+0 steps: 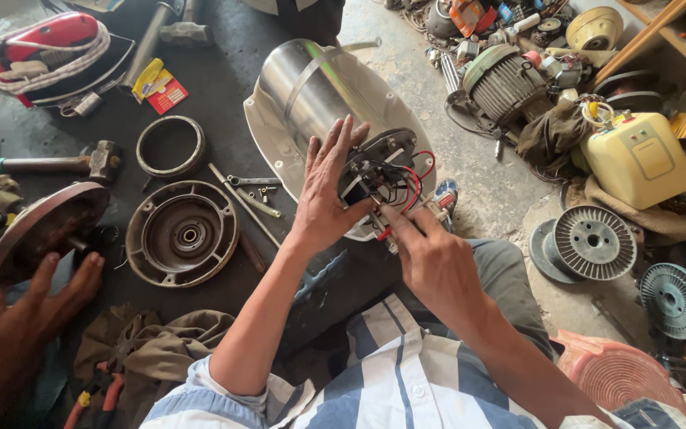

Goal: The person manipulates internal wiring and electrical components of a cylindrical appliance unit on a workbench, using a screwdriver to tighten connectors while another person assists with holding secondary housing parts and using pliers.

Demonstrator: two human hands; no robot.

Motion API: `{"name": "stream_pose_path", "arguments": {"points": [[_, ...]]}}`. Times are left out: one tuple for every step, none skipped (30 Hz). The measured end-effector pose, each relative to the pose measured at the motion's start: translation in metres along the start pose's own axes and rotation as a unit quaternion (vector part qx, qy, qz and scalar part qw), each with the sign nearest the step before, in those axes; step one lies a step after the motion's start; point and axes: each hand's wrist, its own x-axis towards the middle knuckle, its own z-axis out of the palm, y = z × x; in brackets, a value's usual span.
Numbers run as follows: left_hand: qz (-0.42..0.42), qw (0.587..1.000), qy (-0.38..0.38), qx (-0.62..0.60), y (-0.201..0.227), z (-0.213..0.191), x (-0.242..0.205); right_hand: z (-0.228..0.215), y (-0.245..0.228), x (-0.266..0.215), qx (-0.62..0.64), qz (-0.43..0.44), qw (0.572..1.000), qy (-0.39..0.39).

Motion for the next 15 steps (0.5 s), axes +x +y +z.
{"name": "stream_pose_path", "arguments": {"points": [[-0.008,1.0,0.002,-0.01,0.0003,0.0001,-0.0005,0.0008,-0.0009,0.0011,0.0,0.0,1.0,-0.002],[-0.008,1.0,0.002,-0.011,0.0002,0.0,0.0,0.0014,-0.0014,0.0028,0.049,-0.015,0.998,0.028],[-0.007,1.0,0.003,-0.017,0.0001,-0.0002,0.0006,0.0018,-0.0022,0.0042,0.097,-0.03,0.993,0.058],[-0.006,1.0,0.002,-0.023,0.0003,0.0004,0.0004,0.0019,-0.0038,0.0038,0.096,-0.029,0.993,0.057],[-0.007,1.0,0.002,-0.026,0.0006,0.0009,-0.0001,0.0022,-0.0059,0.0027,0.056,-0.007,0.998,0.037],[-0.008,1.0,0.004,-0.026,0.0005,0.0008,-0.0003,0.0025,-0.0075,0.0027,0.016,0.014,1.0,0.018],[-0.009,1.0,0.006,-0.026,0.0002,0.0009,-0.0003,0.0025,-0.0083,0.0033,0.015,0.015,1.0,0.017],[-0.01,1.0,0.006,-0.027,0.0001,0.0009,-0.0005,0.0023,-0.009,0.0035,0.012,0.022,1.0,0.012],[-0.007,0.999,0.007,-0.031,-0.0002,0.001,-0.0006,0.0022,-0.0094,0.0037,0.008,0.028,1.0,0.007],[-0.004,0.999,0.008,-0.034,-0.0007,0.0013,-0.0009,0.0022,-0.0091,0.0046,0.008,0.029,1.0,0.006],[-0.005,0.999,0.008,-0.035,-0.0013,0.0014,-0.0011,0.002,-0.0082,0.006,0.06,0.03,0.998,0.022],[-0.003,0.999,0.009,-0.041,-0.0016,0.0018,-0.0008,0.0015,-0.008,0.0067,0.111,0.03,0.993,0.04],[0.0,0.999,0.01,-0.046,-0.0017,0.002,-0.0009,0.0015,-0.009,0.0063,0.11,0.031,0.993,0.039],[0.001,0.999,0.01,-0.048,-0.002,0.0022,-0.0008,0.0021,-0.0101,0.0065,0.104,0.045,0.993,0.032],[0.002,0.999,0.014,-0.048,-0.0023,0.0026,-0.0008,0.0025,-0.0107,0.0065,0.098,0.059,0.993,0.025]]}}
